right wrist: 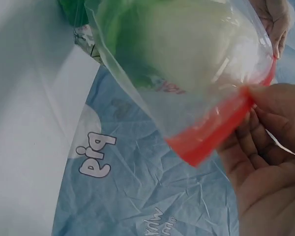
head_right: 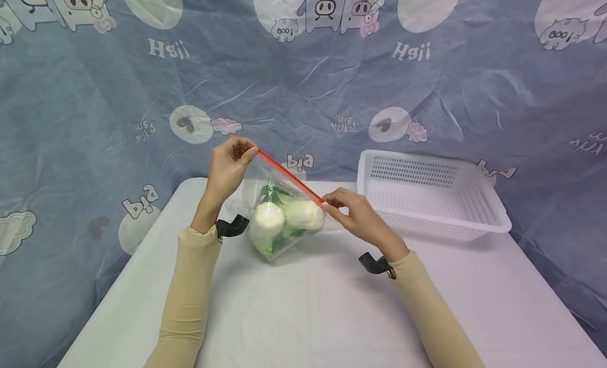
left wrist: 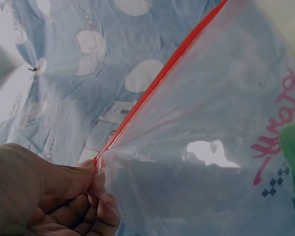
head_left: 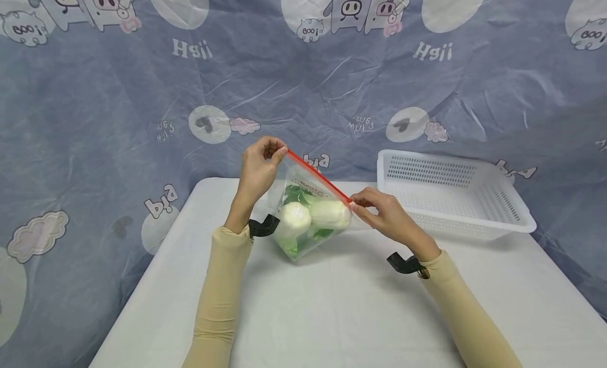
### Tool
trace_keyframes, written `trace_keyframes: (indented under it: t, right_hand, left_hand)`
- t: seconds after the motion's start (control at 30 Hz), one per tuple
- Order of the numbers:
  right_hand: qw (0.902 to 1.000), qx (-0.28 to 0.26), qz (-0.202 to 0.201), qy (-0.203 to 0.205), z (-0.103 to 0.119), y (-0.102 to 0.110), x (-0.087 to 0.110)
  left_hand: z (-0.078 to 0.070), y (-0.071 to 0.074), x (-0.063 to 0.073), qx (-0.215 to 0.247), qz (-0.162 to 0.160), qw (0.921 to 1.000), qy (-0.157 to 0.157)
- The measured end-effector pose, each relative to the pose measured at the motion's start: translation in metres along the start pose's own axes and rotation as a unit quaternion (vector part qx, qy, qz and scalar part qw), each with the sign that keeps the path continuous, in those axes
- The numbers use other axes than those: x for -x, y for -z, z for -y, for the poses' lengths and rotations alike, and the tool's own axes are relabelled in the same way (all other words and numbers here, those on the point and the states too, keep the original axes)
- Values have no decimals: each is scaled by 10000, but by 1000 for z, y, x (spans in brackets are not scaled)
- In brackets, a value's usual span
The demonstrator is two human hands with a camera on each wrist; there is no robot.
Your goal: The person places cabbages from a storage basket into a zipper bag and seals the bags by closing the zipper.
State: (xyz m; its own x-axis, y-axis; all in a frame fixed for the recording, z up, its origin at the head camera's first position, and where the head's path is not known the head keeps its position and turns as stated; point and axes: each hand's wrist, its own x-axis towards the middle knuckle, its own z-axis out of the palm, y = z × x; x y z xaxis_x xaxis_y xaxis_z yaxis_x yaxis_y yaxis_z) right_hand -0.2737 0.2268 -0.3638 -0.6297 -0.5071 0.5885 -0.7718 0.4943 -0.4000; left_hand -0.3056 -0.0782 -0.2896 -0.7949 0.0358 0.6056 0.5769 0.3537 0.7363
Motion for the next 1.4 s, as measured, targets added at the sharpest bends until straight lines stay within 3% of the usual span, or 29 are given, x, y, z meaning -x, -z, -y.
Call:
trace_keyframes:
  t: [0.2, 0.43, 0.57, 0.83, 1.17, 1.4]
  right_hand:
    - [9985, 320, -35, 445, 1, -1, 1]
    - [9886, 950, -734, 910, -1, -3, 1]
    - [9860, 1001, -856, 1027, -2, -1, 2]
    - [9914, 779, -675, 808, -2, 2, 1]
    - [9919, 354, -1148, 400, -8, 6, 0]
    - [9958, -753, -434, -282, -6, 8, 2]
  left_hand:
    - [-4, -2, 1, 75, 143, 9998, -71]
    - [-10, -2, 4, 254, 244, 9993, -151]
    - [-8, -2, 3, 237, 239, 9993, -146]
    - [-1, -1, 1, 234, 236, 9992, -221]
    - [-3, -3, 3, 219, 160, 9989, -391]
    - [-3, -2, 1, 367, -9, 9983, -460]
